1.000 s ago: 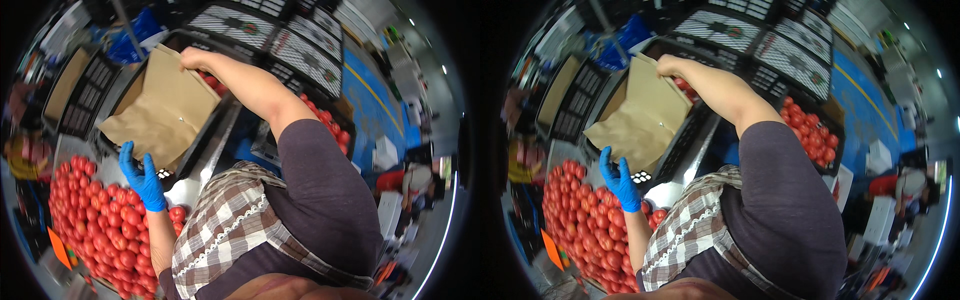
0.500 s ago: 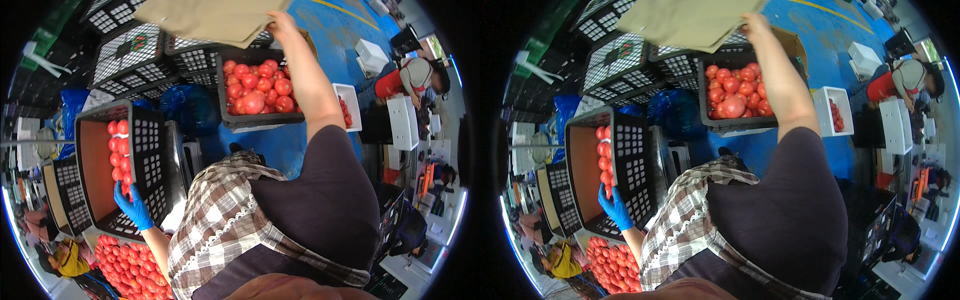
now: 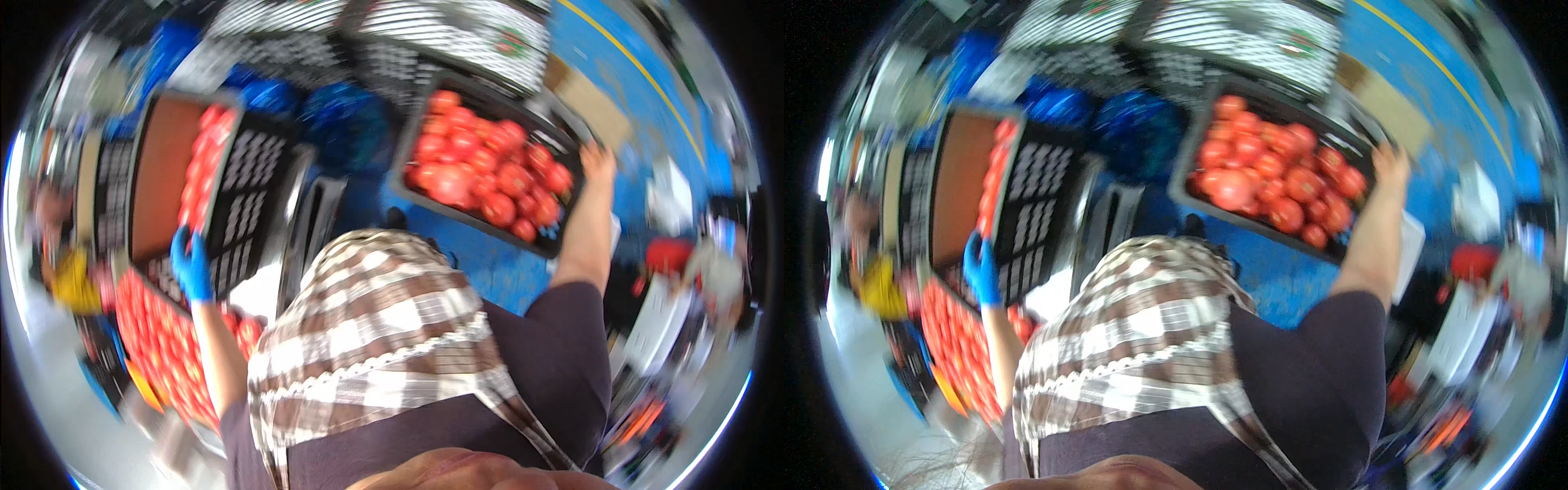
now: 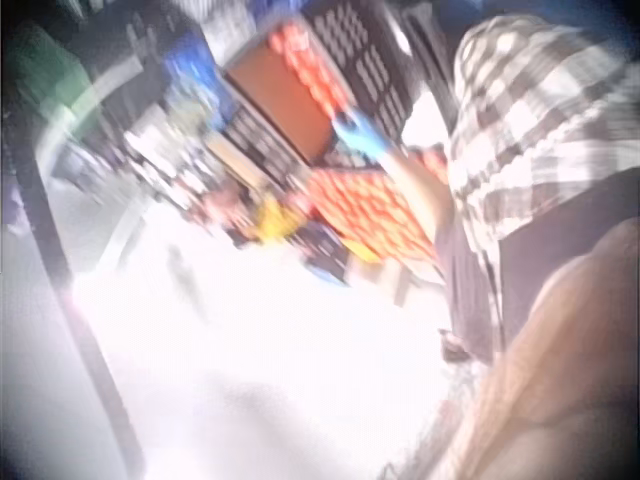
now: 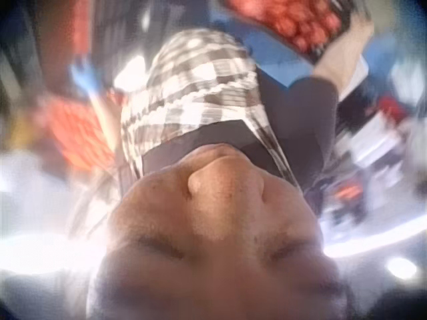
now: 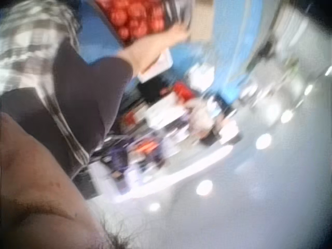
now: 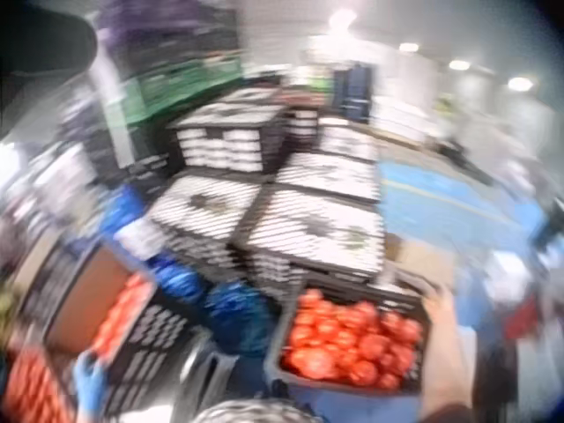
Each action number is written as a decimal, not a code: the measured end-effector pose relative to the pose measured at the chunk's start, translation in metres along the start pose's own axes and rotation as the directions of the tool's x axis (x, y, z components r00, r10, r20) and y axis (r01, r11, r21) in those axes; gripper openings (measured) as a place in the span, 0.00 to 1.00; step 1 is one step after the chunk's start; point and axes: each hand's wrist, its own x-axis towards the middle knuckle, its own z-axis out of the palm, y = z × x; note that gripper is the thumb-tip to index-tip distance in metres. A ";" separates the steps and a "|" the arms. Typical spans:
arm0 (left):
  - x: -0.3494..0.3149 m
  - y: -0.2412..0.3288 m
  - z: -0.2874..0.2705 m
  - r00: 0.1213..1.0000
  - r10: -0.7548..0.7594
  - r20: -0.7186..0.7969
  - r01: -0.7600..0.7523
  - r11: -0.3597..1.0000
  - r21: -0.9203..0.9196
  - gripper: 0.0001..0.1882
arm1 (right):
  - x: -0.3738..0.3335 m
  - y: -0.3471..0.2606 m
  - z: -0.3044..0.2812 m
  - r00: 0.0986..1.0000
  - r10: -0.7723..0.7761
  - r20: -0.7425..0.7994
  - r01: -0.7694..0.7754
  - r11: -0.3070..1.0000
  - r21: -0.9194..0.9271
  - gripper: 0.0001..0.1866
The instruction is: The person picks tomatoes from a large pile on a metal table and places them into a cardboard box. They handle the tomatoes one by one, arranging them in rows inside the box. The person wears blue gloves and a checkered apron.
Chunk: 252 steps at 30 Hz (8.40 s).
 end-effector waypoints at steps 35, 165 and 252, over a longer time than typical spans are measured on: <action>0.114 -0.048 -0.125 0.789 -0.588 -0.179 0.016 0.311 -0.950 0.21 | -0.591 0.456 0.698 0.065 0.616 0.785 0.952 -0.273 0.135 0.33; 0.132 0.008 -0.143 0.722 -0.403 0.563 0.639 0.074 -0.766 0.29 | -0.696 0.368 0.664 -0.404 0.383 0.831 0.526 0.840 -0.131 0.42; 0.123 -0.017 -0.130 0.727 -0.554 0.407 0.488 -0.001 -0.873 0.21 | -0.592 0.427 0.727 0.182 0.462 0.868 0.902 -0.430 0.040 0.41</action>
